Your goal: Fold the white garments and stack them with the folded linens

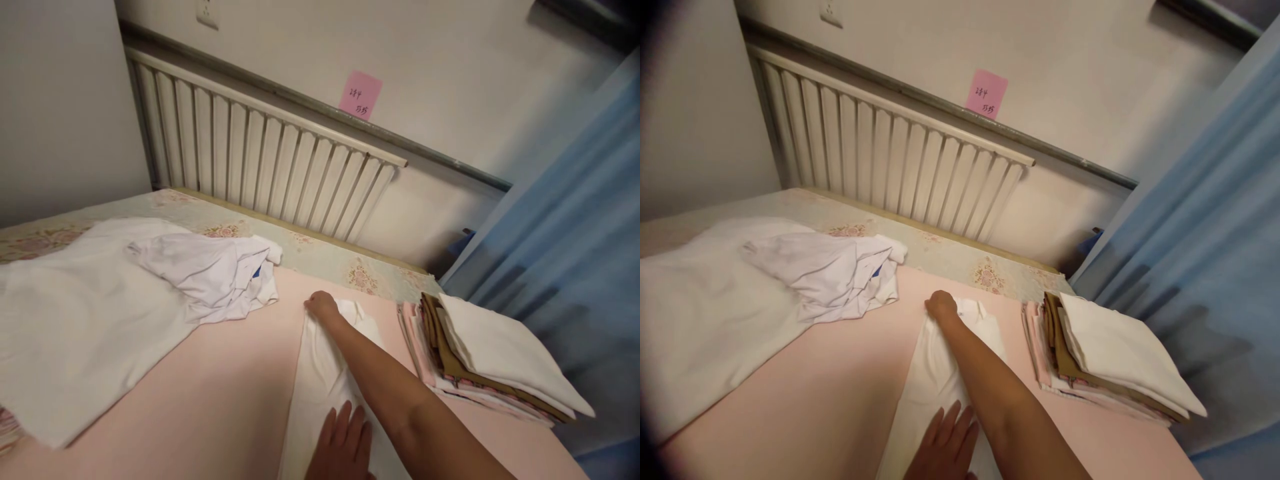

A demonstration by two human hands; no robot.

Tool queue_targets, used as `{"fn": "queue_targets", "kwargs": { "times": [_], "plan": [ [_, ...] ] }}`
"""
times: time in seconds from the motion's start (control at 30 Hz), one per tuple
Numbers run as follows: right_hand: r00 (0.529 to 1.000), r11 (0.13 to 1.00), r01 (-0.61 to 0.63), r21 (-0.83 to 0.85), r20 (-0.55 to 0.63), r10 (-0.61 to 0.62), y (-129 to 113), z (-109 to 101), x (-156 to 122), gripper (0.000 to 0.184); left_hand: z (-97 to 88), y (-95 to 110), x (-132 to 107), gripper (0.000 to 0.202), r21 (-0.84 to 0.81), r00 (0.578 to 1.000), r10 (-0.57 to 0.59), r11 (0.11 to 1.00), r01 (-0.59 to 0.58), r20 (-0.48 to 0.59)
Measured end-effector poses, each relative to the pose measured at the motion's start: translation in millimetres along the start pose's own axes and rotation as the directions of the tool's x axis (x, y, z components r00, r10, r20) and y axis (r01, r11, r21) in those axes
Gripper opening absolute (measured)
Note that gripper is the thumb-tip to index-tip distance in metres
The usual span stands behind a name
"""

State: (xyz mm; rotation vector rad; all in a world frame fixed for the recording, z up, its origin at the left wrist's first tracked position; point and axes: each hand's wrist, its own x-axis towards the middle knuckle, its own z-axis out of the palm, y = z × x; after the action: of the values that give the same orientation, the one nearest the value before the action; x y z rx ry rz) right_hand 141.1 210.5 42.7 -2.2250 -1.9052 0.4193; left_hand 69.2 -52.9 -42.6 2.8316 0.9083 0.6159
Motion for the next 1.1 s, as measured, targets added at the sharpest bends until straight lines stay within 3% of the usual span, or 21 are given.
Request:
{"fn": "queue_targets", "kwargs": {
  "times": [0.13, 0.27, 0.47, 0.6, 0.67, 0.77, 0.9, 1.0, 1.1],
  "plan": [
    [1.000, 1.000, -0.004, 0.028, -0.012, 0.005, 0, 6, 1, 0.027, -3.2, 2, 1, 0.060, -0.030, 1.000, -0.019, 0.999, 0.019, 0.016],
    [0.995, 0.997, 0.045, 0.061, -0.086, -0.040, 3, 7, -6, 0.020, -4.4, 1, 1, 0.061, -0.026, 1.000, 0.002, 1.000, -0.002, 0.006],
    [0.962, 0.983, 0.172, 0.062, -0.226, -0.154, 19, -23, -18, 0.025, 1.5, 0, -3, 0.058, 0.057, 0.996, 0.027, 0.998, -0.022, -0.081],
    [0.911, 0.956, 0.294, 0.018, -0.309, -0.274, 27, -30, -55, 0.033, 5.0, 0, -2, 0.058, 0.075, 0.992, 0.016, 0.997, -0.007, -0.122],
    [0.884, 0.926, 0.377, -0.014, -0.292, -0.364, 29, -17, -78, 0.036, 5.3, 0, -2, 0.057, 0.071, 0.993, 0.011, 0.997, -0.002, -0.121],
    [0.841, 0.859, 0.499, -0.114, -0.175, -0.512, 33, 13, -100, 0.051, 3.5, 1, -1, 0.057, 0.041, 0.996, -0.009, 0.999, 0.012, -0.089],
    [0.856, 0.854, 0.492, -0.169, -0.085, -0.510, 37, 39, -97, 0.065, -3.6, 1, -1, 0.059, -0.011, 0.999, -0.037, 0.999, 0.037, -0.034],
    [0.883, 0.884, 0.458, -0.095, -0.070, -0.464, 34, 33, -85, 0.066, -11.5, 3, -1, 0.060, -0.038, 0.999, -0.053, 0.998, 0.053, -0.001],
    [0.911, 0.909, 0.413, 0.052, -0.010, -0.413, 32, 12, -81, 0.059, -20.3, 6, -1, 0.057, -0.066, 0.997, -0.075, 0.995, 0.075, 0.015]
  ]
}}
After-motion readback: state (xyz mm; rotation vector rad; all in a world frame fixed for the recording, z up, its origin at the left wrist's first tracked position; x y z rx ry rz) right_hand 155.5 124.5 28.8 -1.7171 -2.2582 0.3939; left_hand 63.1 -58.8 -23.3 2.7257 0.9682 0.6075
